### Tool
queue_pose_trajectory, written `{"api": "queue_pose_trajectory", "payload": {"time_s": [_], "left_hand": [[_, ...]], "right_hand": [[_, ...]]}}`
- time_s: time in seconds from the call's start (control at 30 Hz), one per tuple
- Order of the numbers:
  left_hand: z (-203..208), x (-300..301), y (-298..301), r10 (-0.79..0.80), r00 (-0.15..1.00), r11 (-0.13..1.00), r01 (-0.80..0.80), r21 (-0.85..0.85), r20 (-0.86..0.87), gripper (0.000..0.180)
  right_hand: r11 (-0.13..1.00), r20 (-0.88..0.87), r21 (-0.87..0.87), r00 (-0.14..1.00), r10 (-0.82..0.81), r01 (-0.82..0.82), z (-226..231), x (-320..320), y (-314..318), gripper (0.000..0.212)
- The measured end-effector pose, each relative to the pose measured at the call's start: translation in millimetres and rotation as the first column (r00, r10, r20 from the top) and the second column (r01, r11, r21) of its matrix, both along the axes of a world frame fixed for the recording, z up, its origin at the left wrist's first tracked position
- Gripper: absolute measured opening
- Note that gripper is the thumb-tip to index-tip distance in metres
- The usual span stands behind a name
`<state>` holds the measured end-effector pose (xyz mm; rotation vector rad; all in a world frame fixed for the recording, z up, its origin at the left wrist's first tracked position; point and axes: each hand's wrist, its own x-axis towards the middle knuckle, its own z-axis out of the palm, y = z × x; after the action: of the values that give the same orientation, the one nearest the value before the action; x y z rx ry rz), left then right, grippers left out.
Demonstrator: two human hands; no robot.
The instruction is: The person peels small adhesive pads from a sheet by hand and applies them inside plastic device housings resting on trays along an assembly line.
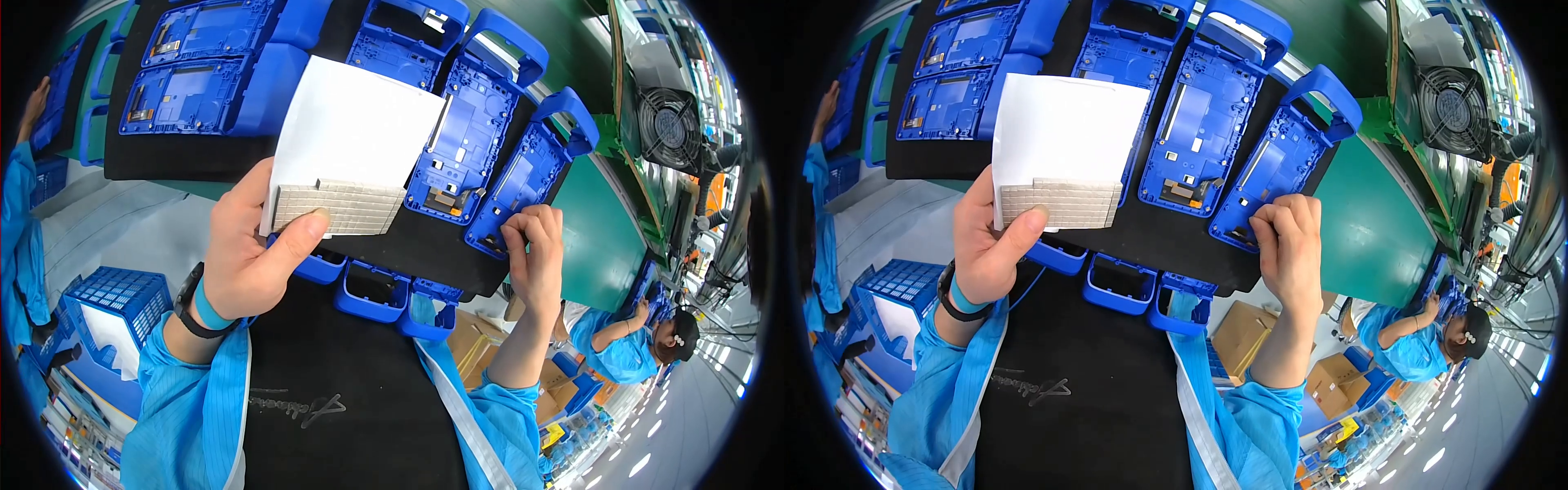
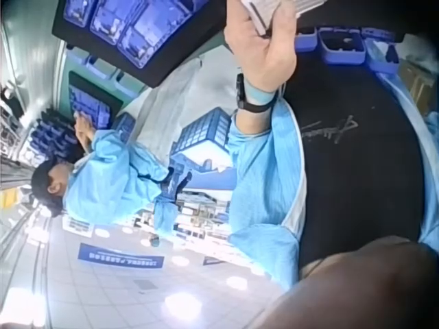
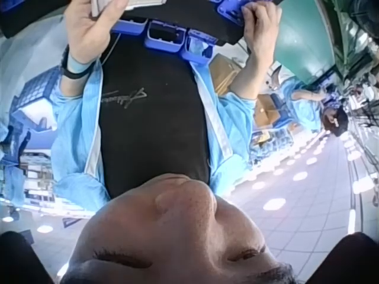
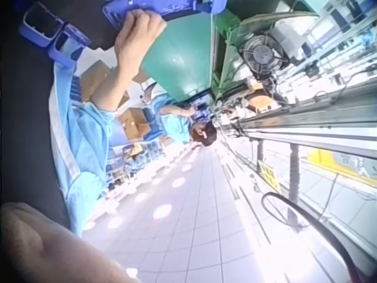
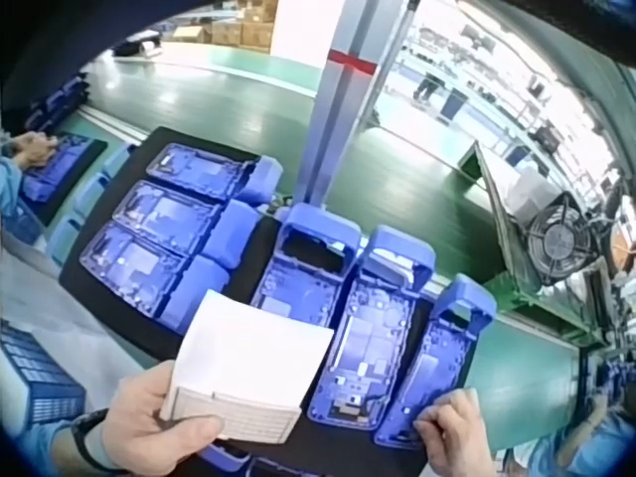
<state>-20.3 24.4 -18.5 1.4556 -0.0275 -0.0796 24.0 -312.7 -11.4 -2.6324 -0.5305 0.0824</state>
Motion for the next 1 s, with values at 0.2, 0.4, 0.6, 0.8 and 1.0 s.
{"api": "queue_pose_trajectory", "payload": {"time_s": [0.2, 0.4, 0.6, 0.8, 1.0], "left_hand": [[-0.8, -3.3, 0.5, 0.023, 1.000, 1.000, -0.022, -0.019, 0.021, 0.040], [0.0, 6.1, -0.7, 0.054, 0.997, 0.996, -0.057, 0.064, 0.049, 0.038], [0.4, 30.2, -8.0, -0.041, 0.999, 0.998, 0.041, 0.037, 0.005, 0.036], [10.9, 38.5, -18.4, -0.008, 1.000, 0.990, 0.006, 0.138, 0.014, 0.033], [0.9, 29.2, -10.0, -0.008, 0.996, 1.000, 0.010, 0.019, -0.092, 0.030]], "right_hand": [[0.999, 0.014, -0.034, 1.000, 0.002, -0.002, -1.0, -4.1, -0.3, 0.006], [0.998, 0.056, 0.060, 0.998, -0.033, 0.030, -4.4, -8.8, -7.3, 0.007], [0.736, -0.032, 0.368, 0.798, -0.601, 0.569, -35.2, -25.3, -35.1, 0.028], [0.567, -0.200, 0.427, 0.685, -0.700, 0.704, -63.4, -41.9, -15.4, 0.031], [0.255, -0.447, 0.790, 0.809, -0.382, 0.557, -66.7, -47.3, -26.5, 0.023]]}}
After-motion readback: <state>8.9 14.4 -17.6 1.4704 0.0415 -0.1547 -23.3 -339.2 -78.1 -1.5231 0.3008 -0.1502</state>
